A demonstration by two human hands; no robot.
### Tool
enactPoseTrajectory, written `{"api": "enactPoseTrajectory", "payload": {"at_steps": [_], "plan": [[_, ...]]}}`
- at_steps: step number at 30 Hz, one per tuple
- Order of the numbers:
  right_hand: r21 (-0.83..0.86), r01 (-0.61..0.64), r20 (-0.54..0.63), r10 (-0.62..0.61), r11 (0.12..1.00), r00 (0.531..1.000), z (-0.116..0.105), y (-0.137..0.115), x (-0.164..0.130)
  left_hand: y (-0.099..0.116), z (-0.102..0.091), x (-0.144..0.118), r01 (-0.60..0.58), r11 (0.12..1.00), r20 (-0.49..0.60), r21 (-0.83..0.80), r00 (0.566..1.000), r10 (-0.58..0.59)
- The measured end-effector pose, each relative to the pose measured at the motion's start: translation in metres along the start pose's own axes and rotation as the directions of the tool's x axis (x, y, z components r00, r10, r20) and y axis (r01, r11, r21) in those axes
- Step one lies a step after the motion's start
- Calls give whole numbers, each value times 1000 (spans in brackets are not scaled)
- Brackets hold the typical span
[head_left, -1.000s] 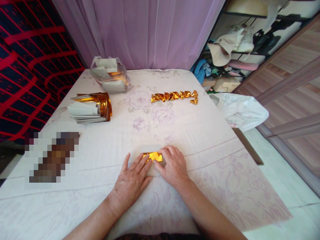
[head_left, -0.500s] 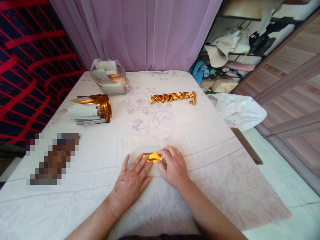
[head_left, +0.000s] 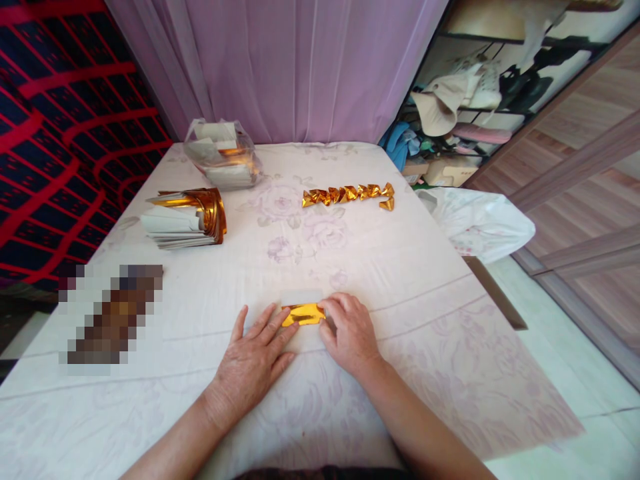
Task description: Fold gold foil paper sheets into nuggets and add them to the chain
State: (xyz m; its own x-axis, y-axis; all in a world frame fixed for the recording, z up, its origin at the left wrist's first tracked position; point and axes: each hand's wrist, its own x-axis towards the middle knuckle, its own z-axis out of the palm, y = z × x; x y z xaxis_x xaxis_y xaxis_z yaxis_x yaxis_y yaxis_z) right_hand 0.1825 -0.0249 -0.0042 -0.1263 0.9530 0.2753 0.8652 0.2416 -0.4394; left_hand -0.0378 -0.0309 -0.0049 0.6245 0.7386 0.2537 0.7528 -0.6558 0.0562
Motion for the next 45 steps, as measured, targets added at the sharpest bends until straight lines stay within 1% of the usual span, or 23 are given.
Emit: {"api": "enactPoseTrajectory", "payload": {"at_steps": [6,9,14,18,20,21,22,24,26,30,35,38,45], "plan": [[-4,2,-5,-2,1000,1000,0,0,0,-10,-8,-7,-7,1000,3,7,1000,7],[-15,7,-8,-8,1000,1000,0,0,0,-11,-9,-7,-7,1000,-12,10,1000,7],[-47,30,5,-29,998,1000,0,1,-1,-7,-7,-2,-3,1000,-70,0,998,3],[-111,62,-11,-64,992,998,-3,-2,-7,-7,-4,1,-31,1000,-79,-4,996,30],[-150,118,-26,-123,982,992,-4,-8,-9,-7,-3,2,-42,999,-73,-6,996,41],[-160,169,-13,-174,973,985,-4,-12,-10,-8,-3,2,-42,999,-67,-3,997,42],[-156,235,17,-235,959,972,-5,-16,-10,-8,-3,2,-40,999,-62,2,997,40],[-114,345,113,-333,932,936,-3,-22,-11,-8,-2,2,-34,999,-56,9,998,34],[-60,391,205,-372,919,905,0,-25,-11,-8,-1,1,-28,1000,-61,7,998,28],[-8,358,317,-337,934,887,5,-20,-14,-11,1,-2,-24,1000,-66,-13,998,23],[-9,299,409,-269,954,872,-1,-8,-18,-13,-1,-3,-30,999,-70,-11,997,29],[-16,272,424,-239,962,873,-4,-3,-20,-14,-2,-2,-35,999,-62,-2,997,35],[-55,258,426,-211,965,880,-11,8,-22,-13,-2,-1,-33,999,-59,-1,998,33]]}}
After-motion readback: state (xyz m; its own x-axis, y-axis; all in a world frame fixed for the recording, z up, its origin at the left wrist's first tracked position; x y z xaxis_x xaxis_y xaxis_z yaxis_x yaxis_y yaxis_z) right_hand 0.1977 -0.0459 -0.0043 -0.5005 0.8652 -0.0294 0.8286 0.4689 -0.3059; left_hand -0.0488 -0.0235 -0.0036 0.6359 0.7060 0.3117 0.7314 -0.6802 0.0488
